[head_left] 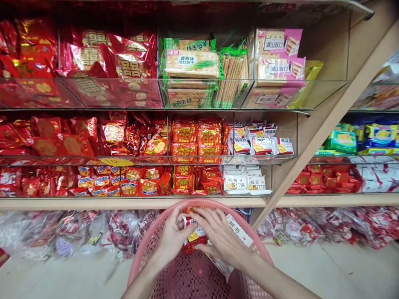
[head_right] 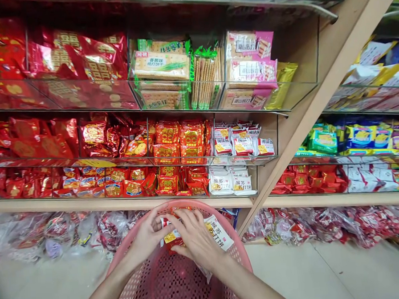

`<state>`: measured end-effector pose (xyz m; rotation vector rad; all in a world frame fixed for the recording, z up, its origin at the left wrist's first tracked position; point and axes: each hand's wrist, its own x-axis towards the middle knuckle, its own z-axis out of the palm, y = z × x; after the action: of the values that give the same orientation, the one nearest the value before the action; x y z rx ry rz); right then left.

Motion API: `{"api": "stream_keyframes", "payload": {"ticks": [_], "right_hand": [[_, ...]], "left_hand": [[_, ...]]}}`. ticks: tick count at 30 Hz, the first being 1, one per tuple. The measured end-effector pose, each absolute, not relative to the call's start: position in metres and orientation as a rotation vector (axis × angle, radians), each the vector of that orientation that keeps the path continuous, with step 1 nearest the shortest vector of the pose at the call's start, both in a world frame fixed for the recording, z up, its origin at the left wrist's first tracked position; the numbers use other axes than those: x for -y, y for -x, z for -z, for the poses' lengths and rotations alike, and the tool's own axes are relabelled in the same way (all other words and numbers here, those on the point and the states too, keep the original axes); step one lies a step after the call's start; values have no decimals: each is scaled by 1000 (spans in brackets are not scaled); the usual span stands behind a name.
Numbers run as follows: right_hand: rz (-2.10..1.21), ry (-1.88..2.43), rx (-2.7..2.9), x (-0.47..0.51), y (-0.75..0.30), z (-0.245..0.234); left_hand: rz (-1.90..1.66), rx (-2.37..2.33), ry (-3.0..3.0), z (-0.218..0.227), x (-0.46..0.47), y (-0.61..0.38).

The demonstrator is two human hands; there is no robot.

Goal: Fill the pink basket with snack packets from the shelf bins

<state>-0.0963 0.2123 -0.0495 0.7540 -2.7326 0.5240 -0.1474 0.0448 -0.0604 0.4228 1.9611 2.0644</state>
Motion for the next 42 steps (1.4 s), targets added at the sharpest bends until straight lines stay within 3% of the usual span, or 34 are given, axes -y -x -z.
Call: {"api": "stream_keyframes", "payload": {"ticks": [6, 14, 24, 31, 42], "right_hand": [[-547, -751, 2767, -200, 94, 67], [-633, -666, 2916, -193, 82, 92], [-597, -568, 3286, -169, 74, 150], [-177, -559, 3185, -162, 68, 175], [30, -538, 3158, -160, 66, 188]], "left_hand": [[-2028, -1899, -437, 69, -40, 142], [-1954, -2353, -361, 81, -2, 158], [-1848, -2397, -268, 103, 22, 158], [-1838, -2400, -275, 113, 28, 157], [-1769, -2456, -345, 110, 30, 160]]}}
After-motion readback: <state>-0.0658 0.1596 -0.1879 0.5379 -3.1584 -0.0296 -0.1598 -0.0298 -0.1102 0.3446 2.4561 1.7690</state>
